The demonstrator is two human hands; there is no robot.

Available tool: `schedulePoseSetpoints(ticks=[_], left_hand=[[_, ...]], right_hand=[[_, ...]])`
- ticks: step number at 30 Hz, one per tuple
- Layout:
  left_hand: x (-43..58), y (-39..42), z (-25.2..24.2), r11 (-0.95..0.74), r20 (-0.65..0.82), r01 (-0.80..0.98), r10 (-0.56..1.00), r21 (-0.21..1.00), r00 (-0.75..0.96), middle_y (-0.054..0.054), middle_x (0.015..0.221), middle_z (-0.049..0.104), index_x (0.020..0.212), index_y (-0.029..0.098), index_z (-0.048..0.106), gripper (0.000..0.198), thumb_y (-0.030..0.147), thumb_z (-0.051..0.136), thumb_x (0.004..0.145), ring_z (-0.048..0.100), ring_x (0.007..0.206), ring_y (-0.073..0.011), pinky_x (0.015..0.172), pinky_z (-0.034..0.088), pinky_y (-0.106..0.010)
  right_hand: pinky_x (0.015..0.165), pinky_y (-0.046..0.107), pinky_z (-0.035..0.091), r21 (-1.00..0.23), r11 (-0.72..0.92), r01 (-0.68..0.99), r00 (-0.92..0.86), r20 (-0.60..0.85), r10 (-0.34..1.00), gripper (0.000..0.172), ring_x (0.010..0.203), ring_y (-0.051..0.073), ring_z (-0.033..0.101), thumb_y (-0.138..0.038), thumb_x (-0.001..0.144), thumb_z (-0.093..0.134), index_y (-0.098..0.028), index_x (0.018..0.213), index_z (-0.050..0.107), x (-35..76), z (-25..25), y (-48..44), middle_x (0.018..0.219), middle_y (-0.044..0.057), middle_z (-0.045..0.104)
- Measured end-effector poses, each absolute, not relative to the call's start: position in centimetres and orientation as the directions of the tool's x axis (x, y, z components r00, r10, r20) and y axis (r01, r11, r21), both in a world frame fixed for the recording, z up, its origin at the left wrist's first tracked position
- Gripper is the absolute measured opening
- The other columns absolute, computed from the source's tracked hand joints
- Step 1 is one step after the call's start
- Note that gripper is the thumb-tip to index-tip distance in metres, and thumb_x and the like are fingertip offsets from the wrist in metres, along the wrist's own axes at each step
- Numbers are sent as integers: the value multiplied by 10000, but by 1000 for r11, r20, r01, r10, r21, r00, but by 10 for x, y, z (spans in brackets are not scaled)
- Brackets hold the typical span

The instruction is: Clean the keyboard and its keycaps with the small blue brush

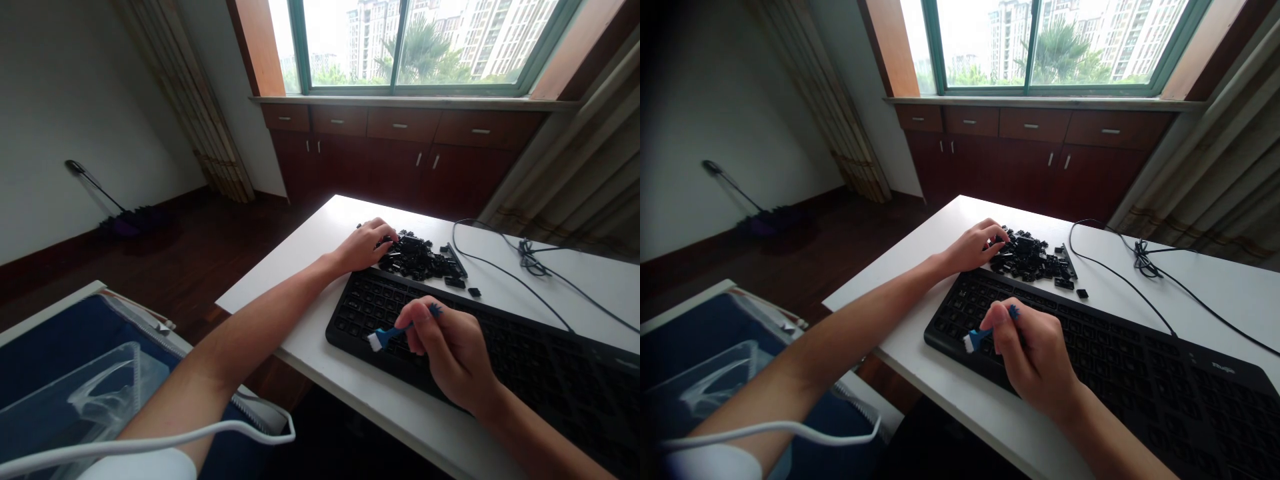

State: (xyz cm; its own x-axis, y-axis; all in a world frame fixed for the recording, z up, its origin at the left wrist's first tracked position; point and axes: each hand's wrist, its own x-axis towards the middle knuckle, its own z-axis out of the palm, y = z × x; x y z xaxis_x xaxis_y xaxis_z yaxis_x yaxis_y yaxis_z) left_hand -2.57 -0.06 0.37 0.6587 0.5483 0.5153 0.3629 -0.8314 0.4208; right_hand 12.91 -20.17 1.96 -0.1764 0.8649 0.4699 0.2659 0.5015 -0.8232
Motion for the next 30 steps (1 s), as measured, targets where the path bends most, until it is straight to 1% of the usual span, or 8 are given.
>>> schedulePoseSetpoints(ticks=[3, 6, 10, 15, 20, 24, 27, 30], left_hand=[[-26, 0, 3, -834, 519, 360, 545, 418, 659, -82, 1162, 581, 1095, 201, 654, 193, 178, 530, 949, 608, 1014, -185, 899, 544, -336], [-25, 1, 3, -841, 532, 353, 535, 411, 656, -82, 1146, 585, 1089, 193, 654, 187, 172, 539, 944, 608, 1001, -181, 896, 541, -329], [-25, 2, 2, -849, 545, 345, 523, 400, 656, -82, 1135, 587, 1079, 184, 653, 178, 162, 548, 937, 608, 988, -178, 897, 541, -329], [-26, 0, 3, -840, 528, 353, 536, 413, 659, -82, 1153, 581, 1086, 193, 653, 190, 158, 533, 943, 610, 997, -178, 903, 543, -332], [-25, 0, 4, -837, 525, 349, 539, 421, 659, -83, 1155, 581, 1086, 192, 653, 188, 157, 535, 944, 612, 1002, -176, 906, 544, -334], [-25, -1, 4, -837, 527, 352, 540, 419, 656, -83, 1147, 584, 1086, 188, 652, 185, 159, 537, 944, 610, 990, -175, 907, 543, -338], [-26, 0, 4, -839, 526, 352, 537, 415, 659, -83, 1144, 586, 1076, 184, 653, 179, 153, 541, 941, 612, 968, -170, 900, 543, -335], [-26, 1, 3, -842, 528, 353, 533, 408, 662, -81, 1148, 588, 1089, 189, 651, 188, 152, 542, 941, 614, 970, -169, 896, 543, -333]], right_hand=[[492, 217, 405, -831, 453, 322, -181, 415, 891, 202, 510, 84, 497, -254, 1032, 481, -209, 947, 659, 128, 20, -198, 619, -44, 545], [659, 223, 496, -734, 516, 442, -182, 490, 853, 203, 724, 103, 627, -211, 1014, 514, -225, 1144, 669, 125, 20, -193, 890, 9, 675], [822, 257, 513, -627, 613, 481, -241, 578, 780, 348, 939, 130, 648, -141, 1000, 509, -242, 1319, 606, 124, 21, -192, 1123, 50, 664], [600, 220, 456, -731, 569, 377, -133, 565, 814, 211, 654, 90, 570, -181, 1026, 464, -214, 1020, 673, 127, 22, -201, 793, -7, 615], [464, 209, 362, -823, 491, 287, -93, 486, 869, 311, 479, 71, 456, -248, 1049, 437, -199, 808, 627, 128, 22, -201, 566, -53, 483], [566, 214, 444, -788, 463, 406, -127, 453, 882, 198, 589, 84, 538, -243, 1030, 493, -227, 1126, 665, 127, 19, -194, 723, -33, 586], [735, 233, 499, -697, 530, 482, -133, 540, 831, 332, 778, 96, 607, -202, 1024, 492, -267, 1330, 602, 127, 18, -193, 984, 11, 647], [767, 233, 513, -668, 554, 497, -145, 566, 812, 382, 816, 95, 616, -186, 1025, 482, -273, 1387, 570, 126, 19, -194, 1071, 25, 637]])
